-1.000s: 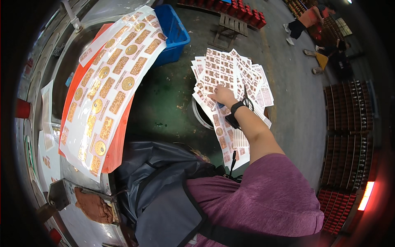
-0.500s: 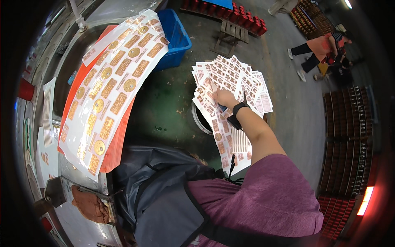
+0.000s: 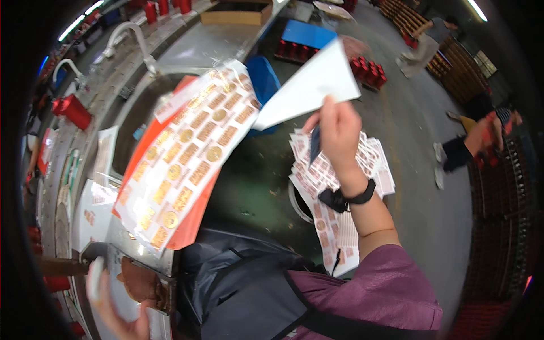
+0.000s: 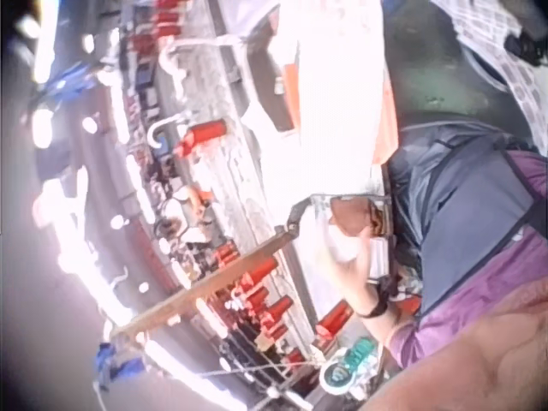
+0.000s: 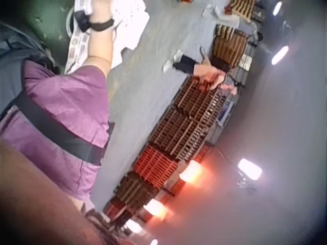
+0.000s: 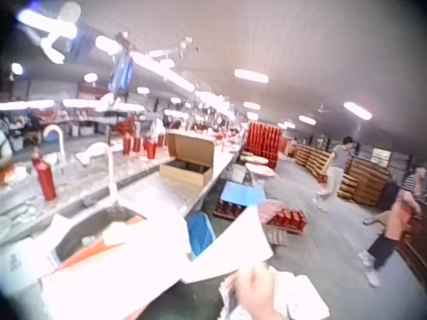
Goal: Applying labels and gold seals to red metal cans on a production line using a squeegee and scissors.
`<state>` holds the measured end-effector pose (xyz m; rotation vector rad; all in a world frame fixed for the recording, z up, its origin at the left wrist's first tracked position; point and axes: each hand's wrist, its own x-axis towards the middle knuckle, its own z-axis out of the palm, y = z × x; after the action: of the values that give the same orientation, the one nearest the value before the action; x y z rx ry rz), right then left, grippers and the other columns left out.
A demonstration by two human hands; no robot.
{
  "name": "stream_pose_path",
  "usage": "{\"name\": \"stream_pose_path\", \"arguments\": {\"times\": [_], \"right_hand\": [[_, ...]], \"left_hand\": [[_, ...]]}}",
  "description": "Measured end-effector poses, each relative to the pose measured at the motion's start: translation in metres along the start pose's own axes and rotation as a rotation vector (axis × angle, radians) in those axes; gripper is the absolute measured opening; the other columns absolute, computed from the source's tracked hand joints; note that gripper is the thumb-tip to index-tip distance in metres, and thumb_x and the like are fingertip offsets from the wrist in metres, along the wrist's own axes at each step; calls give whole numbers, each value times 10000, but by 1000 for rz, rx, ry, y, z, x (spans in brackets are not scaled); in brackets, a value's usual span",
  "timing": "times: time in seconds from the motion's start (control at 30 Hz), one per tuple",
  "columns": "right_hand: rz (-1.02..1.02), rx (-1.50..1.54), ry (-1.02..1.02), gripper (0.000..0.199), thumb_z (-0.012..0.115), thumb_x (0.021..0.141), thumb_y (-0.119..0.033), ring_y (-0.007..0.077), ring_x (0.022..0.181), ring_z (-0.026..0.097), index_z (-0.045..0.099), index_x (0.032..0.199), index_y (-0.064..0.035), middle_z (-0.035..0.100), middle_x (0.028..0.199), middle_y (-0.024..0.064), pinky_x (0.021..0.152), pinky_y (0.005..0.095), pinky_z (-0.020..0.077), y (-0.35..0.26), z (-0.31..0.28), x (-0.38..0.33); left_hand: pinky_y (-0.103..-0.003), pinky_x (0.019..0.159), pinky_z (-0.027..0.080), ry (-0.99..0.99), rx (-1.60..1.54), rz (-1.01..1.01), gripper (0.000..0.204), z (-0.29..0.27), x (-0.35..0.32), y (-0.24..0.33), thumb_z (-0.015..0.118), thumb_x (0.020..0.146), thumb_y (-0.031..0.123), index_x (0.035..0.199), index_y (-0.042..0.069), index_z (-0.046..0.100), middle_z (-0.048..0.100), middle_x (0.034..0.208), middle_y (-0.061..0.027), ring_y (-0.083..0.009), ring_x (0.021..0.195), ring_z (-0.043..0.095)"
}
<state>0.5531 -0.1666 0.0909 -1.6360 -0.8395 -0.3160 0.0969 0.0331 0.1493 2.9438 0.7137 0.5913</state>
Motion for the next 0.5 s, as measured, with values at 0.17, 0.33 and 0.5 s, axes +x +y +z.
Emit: {"name": "stream_pose_path", "arguments": {"times": [0.17,0.33,0.5], "right_hand": [[-235,623,-636,238,408,1010,-97,142,557,666,575,1062,65,685,698,102,510,258,519,-120,67,-34],[58,1145,-793,253,430,1018,-133,121,479,620,507,839,29,579,593,50,439,260,459,-154,74,-48],[212,1247,-1112,269,492,996,-153,107,568,636,594,1144,48,714,858,124,547,230,499,-62,74,-70]], "left_hand": [[-497,1119,274,243,62,49,1063,63,37,28,871,634,359,1443,-52,317,306,1481,-269,-433,1348,350],[-455,1044,405,548,-401,3,704,80,22,-8,677,858,219,1416,-78,367,432,1414,-248,-359,1263,485],[-367,929,500,419,-514,-171,490,46,11,-29,586,943,252,1286,-92,522,576,1266,-223,-293,1125,596]]}}
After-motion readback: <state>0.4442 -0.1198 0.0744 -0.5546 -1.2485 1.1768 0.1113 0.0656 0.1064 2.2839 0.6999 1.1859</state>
